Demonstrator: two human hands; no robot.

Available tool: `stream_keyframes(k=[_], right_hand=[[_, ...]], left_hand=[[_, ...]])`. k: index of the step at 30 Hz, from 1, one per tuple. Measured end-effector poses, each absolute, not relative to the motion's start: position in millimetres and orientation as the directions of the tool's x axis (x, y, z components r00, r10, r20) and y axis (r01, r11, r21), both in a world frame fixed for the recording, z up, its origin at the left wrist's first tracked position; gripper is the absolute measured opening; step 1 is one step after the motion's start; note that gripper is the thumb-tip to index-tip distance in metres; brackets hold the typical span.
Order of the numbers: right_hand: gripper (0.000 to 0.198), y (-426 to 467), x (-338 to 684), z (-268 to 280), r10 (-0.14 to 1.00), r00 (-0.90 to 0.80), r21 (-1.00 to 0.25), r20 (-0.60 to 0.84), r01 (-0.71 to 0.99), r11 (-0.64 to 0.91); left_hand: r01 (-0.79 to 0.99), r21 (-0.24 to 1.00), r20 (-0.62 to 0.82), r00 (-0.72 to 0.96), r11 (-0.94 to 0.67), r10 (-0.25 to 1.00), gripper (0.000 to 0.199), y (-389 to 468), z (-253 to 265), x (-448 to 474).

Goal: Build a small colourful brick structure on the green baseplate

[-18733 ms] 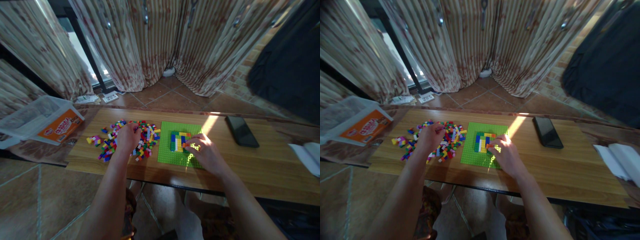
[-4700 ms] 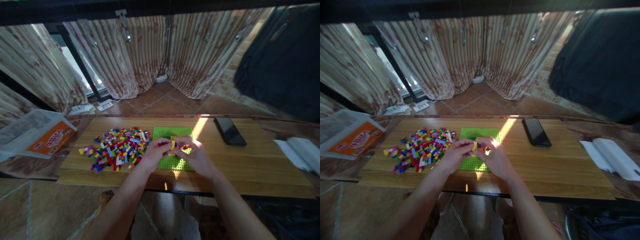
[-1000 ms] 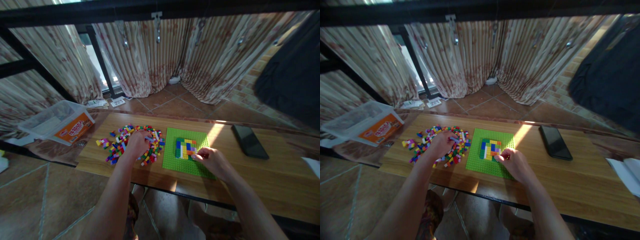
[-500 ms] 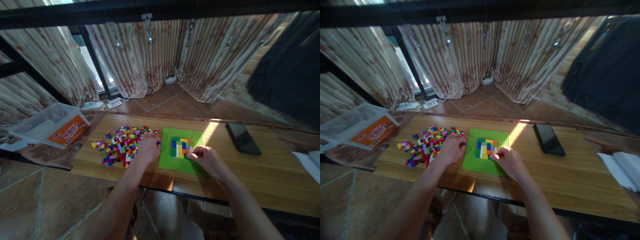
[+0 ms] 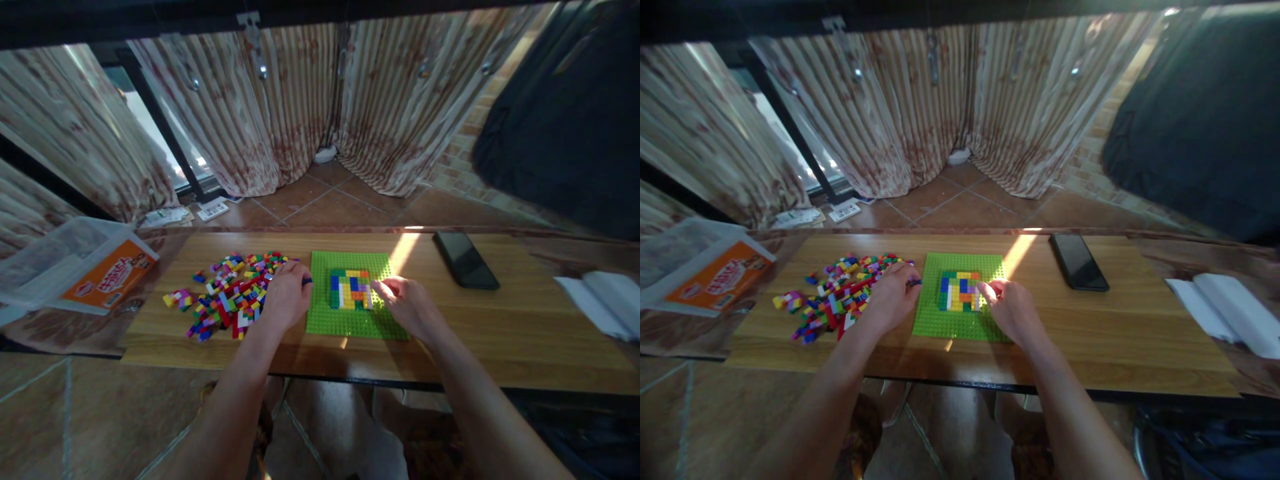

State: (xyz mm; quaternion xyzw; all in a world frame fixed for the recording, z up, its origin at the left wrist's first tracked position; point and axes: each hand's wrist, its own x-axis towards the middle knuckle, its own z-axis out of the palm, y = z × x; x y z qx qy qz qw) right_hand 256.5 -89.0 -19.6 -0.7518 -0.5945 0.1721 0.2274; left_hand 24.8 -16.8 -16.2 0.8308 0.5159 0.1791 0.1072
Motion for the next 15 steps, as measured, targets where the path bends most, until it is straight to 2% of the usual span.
stream_keyframes(k=[4, 7, 15], right_hand=[[0.047, -90.0, 254.1, -17.1, 0.954, 0.289, -0.554, 0.08, 0.809, -0.198], [0.041, -90.3, 252.6, -17.7, 0.953, 0.28, -0.575, 0.118, 0.802, -0.164], [0.034, -92.1, 248.9, -18.6, 0.962, 0.239, -0.633, 0.133, 0.767, -0.103]], left_hand=[[0.712, 0.528, 0.143, 0.462, -0.462, 0.875, 0.011, -23.9, -14.3, 30.4], [0.645, 0.6, 0.121, 0.511, -0.472, 0.851, 0.009, -30.8, -13.2, 38.7], [0.668, 0.593, 0.109, 0.486, -0.45, 0.867, 0.009, -29.9, -14.3, 43.2]])
